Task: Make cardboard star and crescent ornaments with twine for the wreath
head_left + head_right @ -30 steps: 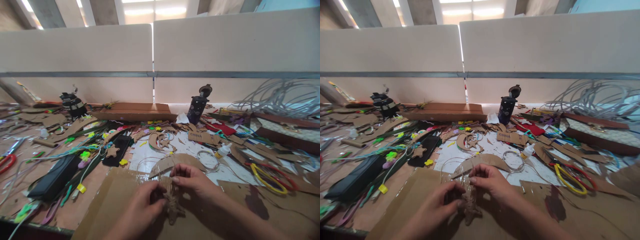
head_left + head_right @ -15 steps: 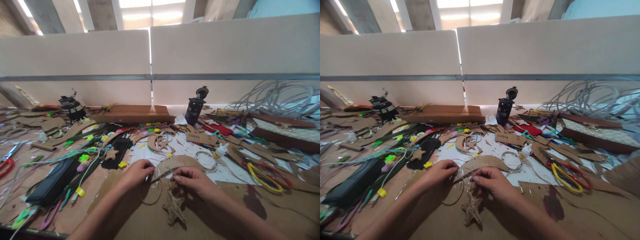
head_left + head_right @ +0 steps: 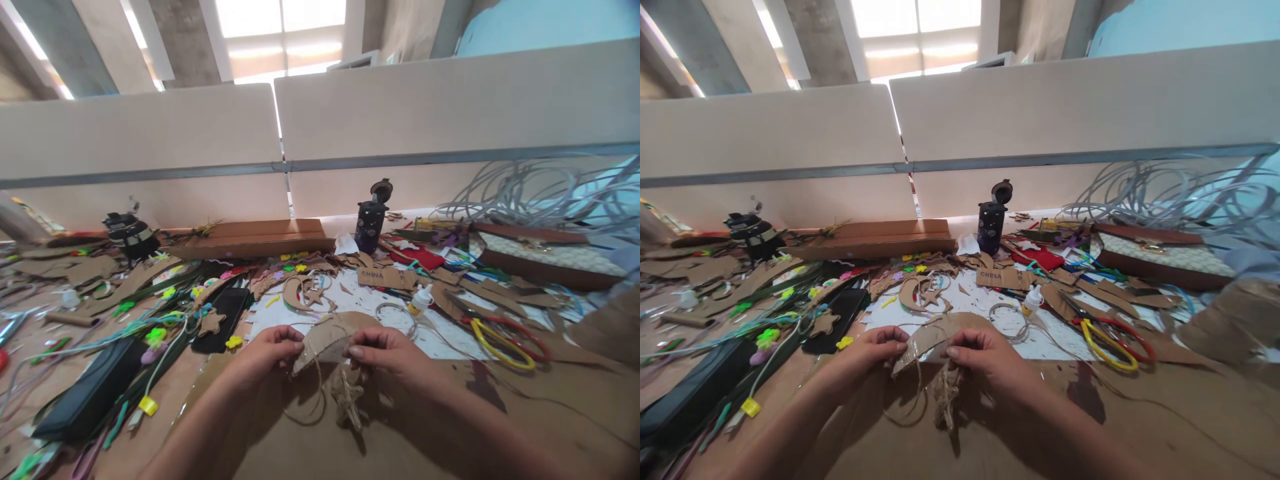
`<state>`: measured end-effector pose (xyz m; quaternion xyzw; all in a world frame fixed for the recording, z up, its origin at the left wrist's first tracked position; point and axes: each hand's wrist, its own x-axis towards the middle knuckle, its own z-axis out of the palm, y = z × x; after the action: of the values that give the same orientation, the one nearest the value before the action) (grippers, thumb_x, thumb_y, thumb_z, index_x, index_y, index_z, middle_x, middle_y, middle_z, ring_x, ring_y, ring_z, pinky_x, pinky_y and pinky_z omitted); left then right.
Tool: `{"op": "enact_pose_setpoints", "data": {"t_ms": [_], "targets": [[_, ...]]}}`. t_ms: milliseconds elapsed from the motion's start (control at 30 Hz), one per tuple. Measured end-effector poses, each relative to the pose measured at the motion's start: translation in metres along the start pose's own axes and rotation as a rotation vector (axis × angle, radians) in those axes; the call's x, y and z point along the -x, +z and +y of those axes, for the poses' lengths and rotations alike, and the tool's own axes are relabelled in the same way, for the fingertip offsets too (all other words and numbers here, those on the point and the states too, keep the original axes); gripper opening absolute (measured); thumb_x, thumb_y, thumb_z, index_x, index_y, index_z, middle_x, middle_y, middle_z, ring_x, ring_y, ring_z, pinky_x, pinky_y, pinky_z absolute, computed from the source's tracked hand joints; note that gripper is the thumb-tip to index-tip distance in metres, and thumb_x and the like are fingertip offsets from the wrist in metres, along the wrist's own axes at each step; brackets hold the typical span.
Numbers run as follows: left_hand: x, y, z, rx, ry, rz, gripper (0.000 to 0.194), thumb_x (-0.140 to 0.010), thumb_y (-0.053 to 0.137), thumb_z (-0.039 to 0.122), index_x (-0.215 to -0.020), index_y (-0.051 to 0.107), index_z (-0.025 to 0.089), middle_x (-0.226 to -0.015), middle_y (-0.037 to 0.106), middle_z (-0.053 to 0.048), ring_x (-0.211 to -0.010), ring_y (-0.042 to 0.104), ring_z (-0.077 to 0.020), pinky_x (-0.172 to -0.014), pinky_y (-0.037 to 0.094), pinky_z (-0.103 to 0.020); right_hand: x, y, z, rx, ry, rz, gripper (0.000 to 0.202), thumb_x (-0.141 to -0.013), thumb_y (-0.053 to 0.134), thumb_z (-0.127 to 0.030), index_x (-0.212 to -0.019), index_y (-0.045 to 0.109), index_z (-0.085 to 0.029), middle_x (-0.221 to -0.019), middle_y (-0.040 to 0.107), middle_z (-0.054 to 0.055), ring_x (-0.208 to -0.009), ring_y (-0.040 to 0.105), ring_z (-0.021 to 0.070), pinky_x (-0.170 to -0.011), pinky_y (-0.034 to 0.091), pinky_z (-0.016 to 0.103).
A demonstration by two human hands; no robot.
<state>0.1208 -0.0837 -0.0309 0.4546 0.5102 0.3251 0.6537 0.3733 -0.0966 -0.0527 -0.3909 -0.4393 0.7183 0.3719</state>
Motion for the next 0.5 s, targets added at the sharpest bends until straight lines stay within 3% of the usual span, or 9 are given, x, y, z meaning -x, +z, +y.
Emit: {"op": "enact_pose_setpoints", "data": {"t_ms": [200, 500], "targets": [[0.003, 0.017, 0.0, 0.151, -0.016, -0.006, 0.043, -0.06, 0.093, 0.041, -0.083, 0.067, 0.016, -0.065, 0.062, 0.003, -0.052, 0.049, -0.0068, -0.05, 0.033, -0.019, 0.011, -0.009, -0.02, 0.128, -0.082, 0.039, 0.042, -0.061, 0.093, -0.049, -0.08, 0.075, -0.016, -0.072, 0.069, 0.002, -0.063, 0.057, 0.0137, -0.06, 0.042, 0.027], [0.015, 0.04, 0.006, 0.2, 0.029, 0.065, 0.051, -0.058, 0.094, 0.047, -0.088, 0.066, 0.017, -0.065, 0.061, 0.006, -0.052, 0.052, -0.0065, -0.05, 0.036, -0.018, 0.029, -0.016, -0.052, 0.269, -0.217, 0.067, 0.038, -0.069, 0.087, -0.05, -0.078, 0.074, -0.016, -0.064, 0.062, -0.001, -0.056, 0.052, 0.011, -0.053, 0.038, 0.025]]}}
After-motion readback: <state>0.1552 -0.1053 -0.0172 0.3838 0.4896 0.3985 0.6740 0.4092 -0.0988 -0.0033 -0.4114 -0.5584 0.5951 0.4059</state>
